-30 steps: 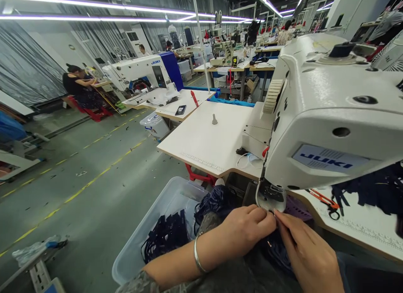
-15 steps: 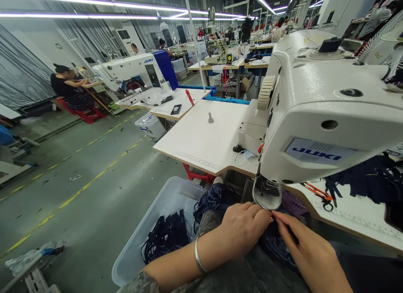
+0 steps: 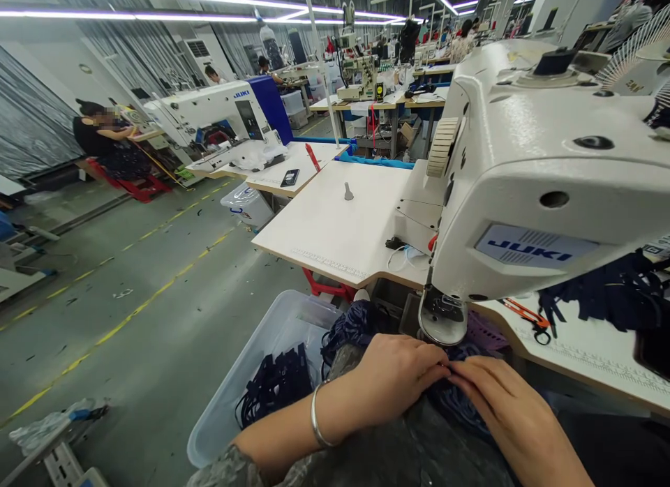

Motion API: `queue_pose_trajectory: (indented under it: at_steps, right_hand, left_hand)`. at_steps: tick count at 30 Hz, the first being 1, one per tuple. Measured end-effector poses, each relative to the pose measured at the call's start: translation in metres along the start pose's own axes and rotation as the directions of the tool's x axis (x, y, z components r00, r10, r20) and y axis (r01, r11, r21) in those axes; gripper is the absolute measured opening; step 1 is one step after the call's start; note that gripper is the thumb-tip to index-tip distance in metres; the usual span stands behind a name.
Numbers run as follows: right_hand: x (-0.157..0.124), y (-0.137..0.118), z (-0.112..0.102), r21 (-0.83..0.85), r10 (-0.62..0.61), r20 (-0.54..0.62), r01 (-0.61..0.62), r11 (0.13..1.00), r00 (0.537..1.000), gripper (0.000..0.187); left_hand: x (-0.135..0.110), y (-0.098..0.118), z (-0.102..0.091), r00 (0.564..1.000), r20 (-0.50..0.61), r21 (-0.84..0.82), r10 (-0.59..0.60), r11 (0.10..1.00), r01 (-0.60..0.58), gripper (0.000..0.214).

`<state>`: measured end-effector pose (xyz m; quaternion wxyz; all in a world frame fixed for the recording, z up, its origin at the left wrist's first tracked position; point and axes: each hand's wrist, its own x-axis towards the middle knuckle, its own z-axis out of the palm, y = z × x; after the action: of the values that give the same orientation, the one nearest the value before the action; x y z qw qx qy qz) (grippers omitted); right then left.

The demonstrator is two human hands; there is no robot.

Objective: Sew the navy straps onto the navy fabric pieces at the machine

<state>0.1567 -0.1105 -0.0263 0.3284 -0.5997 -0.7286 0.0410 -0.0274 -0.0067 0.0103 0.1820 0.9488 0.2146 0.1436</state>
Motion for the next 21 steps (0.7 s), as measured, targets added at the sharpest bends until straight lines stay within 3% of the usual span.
queue_pose_trajectory:
  at_steps: [3, 5, 7, 9, 12, 14, 16, 18, 21]
  right_hand:
    - [-0.005, 0.002, 0.0, 0.059, 0.031, 0.026, -0.032, 0.998, 0.999, 0.02]
    - [-0.006, 0.005, -0.001, 0.163, 0.152, 0.021, -0.153, 0.975, 0.988, 0.022]
    - [-0.005, 0.009, 0.0, 0.28, 0.315, 0.066, -0.32, 0.905, 0.947, 0.024]
    - [-0.004, 0.011, 0.004, 0.4, 0.454, 0.156, -0.476, 0.783, 0.877, 0.024]
    - [-0.006, 0.01, 0.018, 0.613, 0.576, 0.28, -0.605, 0.508, 0.768, 0.025]
    - [-0.008, 0.005, 0.029, 0.72, 0.62, 0.337, -0.618, 0.316, 0.709, 0.027]
    - [-0.012, 0.0, 0.038, 0.765, 0.65, 0.358, -0.609, 0.207, 0.671, 0.03]
    - [-0.015, -0.003, 0.042, 0.765, 0.665, 0.322, -0.599, 0.237, 0.674, 0.031]
    - [-0.017, -0.002, 0.037, 0.662, 0.597, 0.232, -0.574, 0.482, 0.768, 0.03]
  left_hand:
    - [0.0, -0.004, -0.003, 0.998, 0.017, -0.024, 0.056, 0.998, -0.055, 0.021]
    - [-0.004, -0.011, 0.0, 0.998, -0.05, 0.006, 0.035, 0.999, -0.035, 0.022]
    - [-0.009, -0.017, 0.007, 0.99, -0.126, 0.009, -0.067, 0.998, 0.068, 0.025]
    - [-0.013, -0.02, 0.014, 0.982, -0.125, -0.049, -0.138, 0.99, 0.133, 0.025]
    - [-0.015, -0.016, 0.023, 0.995, 0.009, -0.328, -0.099, 0.94, 0.096, 0.022]
    - [-0.014, -0.011, 0.029, 0.988, 0.057, -0.56, -0.144, 0.814, 0.151, 0.025]
    - [-0.011, -0.007, 0.034, 0.962, 0.065, -0.704, -0.264, 0.671, 0.232, 0.019]
    - [-0.009, -0.006, 0.037, 0.937, 0.052, -0.755, -0.346, 0.6, 0.263, 0.014]
    - [-0.008, -0.006, 0.035, 0.937, 0.054, -0.766, -0.344, 0.587, 0.26, 0.012]
